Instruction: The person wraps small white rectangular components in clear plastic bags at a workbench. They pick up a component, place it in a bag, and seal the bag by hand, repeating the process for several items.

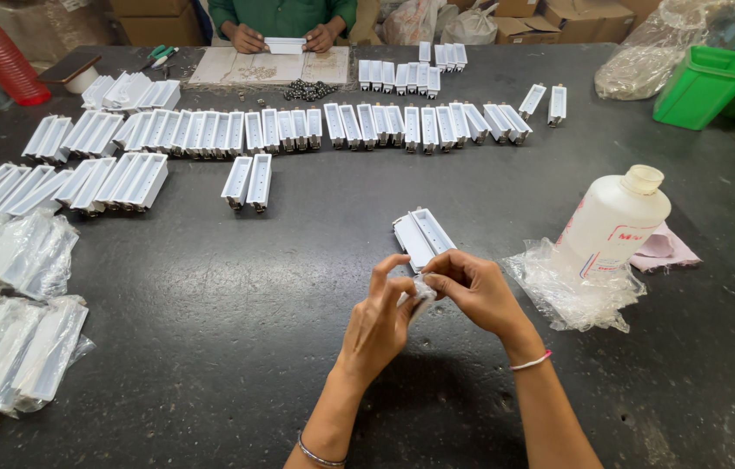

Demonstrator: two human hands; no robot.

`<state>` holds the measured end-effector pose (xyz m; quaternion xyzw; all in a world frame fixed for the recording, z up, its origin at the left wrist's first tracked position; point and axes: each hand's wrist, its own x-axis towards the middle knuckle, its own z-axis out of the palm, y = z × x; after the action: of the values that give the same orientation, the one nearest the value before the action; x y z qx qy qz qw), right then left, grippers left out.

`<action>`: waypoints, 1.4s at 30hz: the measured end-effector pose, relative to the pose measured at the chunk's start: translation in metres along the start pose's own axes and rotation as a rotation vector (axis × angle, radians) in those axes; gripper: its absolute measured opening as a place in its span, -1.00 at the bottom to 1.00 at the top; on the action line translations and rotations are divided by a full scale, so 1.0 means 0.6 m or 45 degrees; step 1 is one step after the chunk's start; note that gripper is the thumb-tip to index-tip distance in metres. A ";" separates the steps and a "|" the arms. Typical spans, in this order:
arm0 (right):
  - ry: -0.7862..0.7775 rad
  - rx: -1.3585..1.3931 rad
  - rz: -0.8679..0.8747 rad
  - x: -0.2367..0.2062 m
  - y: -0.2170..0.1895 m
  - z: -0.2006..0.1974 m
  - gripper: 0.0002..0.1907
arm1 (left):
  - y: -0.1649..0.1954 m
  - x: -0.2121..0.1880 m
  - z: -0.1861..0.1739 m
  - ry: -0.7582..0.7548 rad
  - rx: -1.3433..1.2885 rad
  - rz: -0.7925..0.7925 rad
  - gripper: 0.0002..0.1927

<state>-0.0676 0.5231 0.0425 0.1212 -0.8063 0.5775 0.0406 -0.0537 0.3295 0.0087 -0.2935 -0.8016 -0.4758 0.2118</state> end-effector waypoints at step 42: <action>-0.064 -0.231 -0.257 -0.011 -0.036 0.034 -0.67 | -0.023 0.007 -0.007 0.212 0.054 -0.117 -0.56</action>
<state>-0.0544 0.4983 0.0541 0.2118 -0.8398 0.4919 0.0892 -0.0659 0.3218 0.0046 -0.2114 -0.8038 -0.4906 0.2618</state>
